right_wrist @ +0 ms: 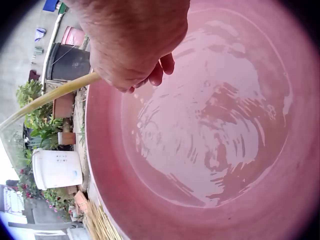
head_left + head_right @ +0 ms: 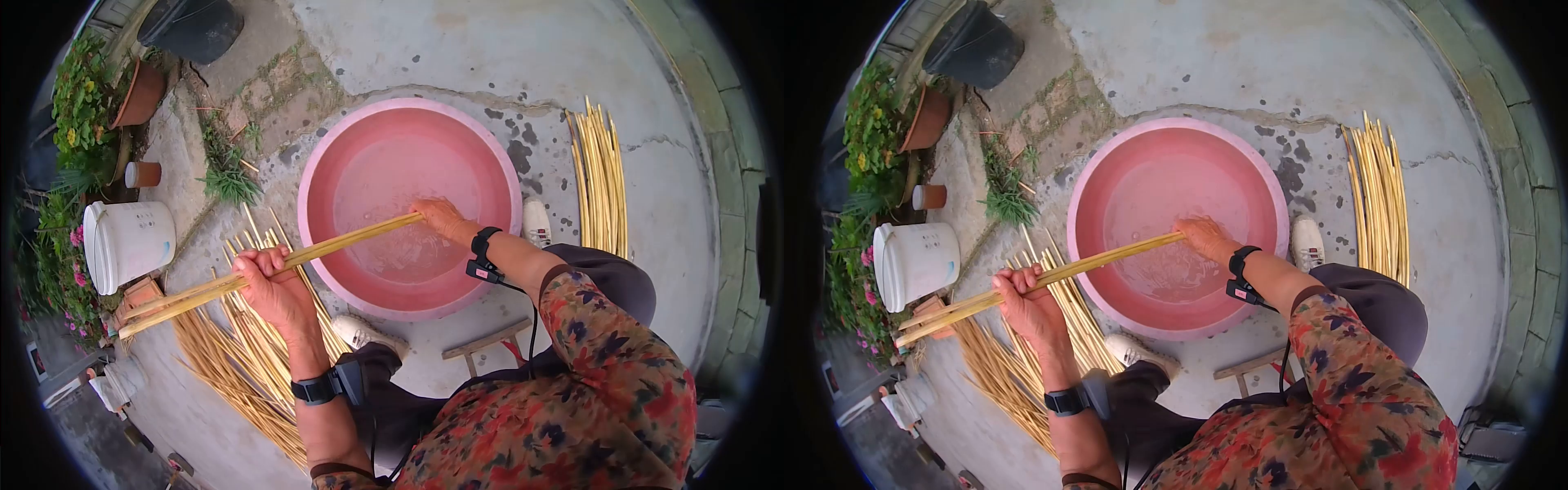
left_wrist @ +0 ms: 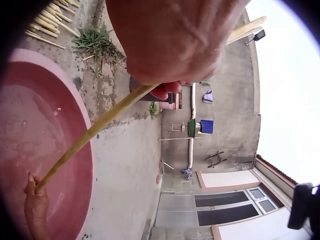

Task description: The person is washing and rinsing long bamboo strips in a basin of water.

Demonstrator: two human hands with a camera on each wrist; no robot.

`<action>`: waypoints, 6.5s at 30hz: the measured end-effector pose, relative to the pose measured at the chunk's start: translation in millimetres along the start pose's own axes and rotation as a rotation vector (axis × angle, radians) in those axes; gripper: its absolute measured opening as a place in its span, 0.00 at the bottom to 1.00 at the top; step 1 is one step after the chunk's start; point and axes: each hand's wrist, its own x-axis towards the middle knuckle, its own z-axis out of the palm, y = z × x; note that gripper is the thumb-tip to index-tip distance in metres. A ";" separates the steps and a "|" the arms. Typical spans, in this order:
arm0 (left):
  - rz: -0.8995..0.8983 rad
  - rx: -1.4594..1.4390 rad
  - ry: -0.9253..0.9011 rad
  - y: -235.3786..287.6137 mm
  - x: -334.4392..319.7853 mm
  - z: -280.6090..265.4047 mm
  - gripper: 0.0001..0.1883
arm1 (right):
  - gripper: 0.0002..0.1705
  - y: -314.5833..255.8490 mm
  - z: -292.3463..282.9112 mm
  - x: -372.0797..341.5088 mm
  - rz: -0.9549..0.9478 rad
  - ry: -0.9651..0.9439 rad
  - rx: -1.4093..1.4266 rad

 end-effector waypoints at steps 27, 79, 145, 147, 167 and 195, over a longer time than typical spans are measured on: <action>-0.259 -0.049 -0.244 -82.0 -9.6 35.0 0.14 | 0.16 -147.6 -65.6 -9.8 -0.653 0.431 0.518; -0.247 0.103 -0.557 -26.7 -62.1 46.7 0.08 | 0.16 -163.7 -107.3 -108.6 -0.148 0.012 0.148; -0.408 0.014 -0.469 -35.6 -57.8 37.7 0.07 | 0.10 -147.1 -112.7 -86.9 -0.252 -0.046 0.187; -0.406 -0.032 -0.456 -33.3 -57.2 39.6 0.06 | 0.10 -146.5 -111.3 -82.7 -0.234 -0.055 0.189; -0.307 0.023 -0.430 -29.0 -49.6 36.5 0.08 | 0.12 -144.8 -111.6 -78.5 -0.241 -0.123 0.198; -0.288 -0.113 -0.449 -27.1 -48.6 39.5 0.07 | 0.09 -149.3 -103.3 -78.7 -0.368 0.047 0.119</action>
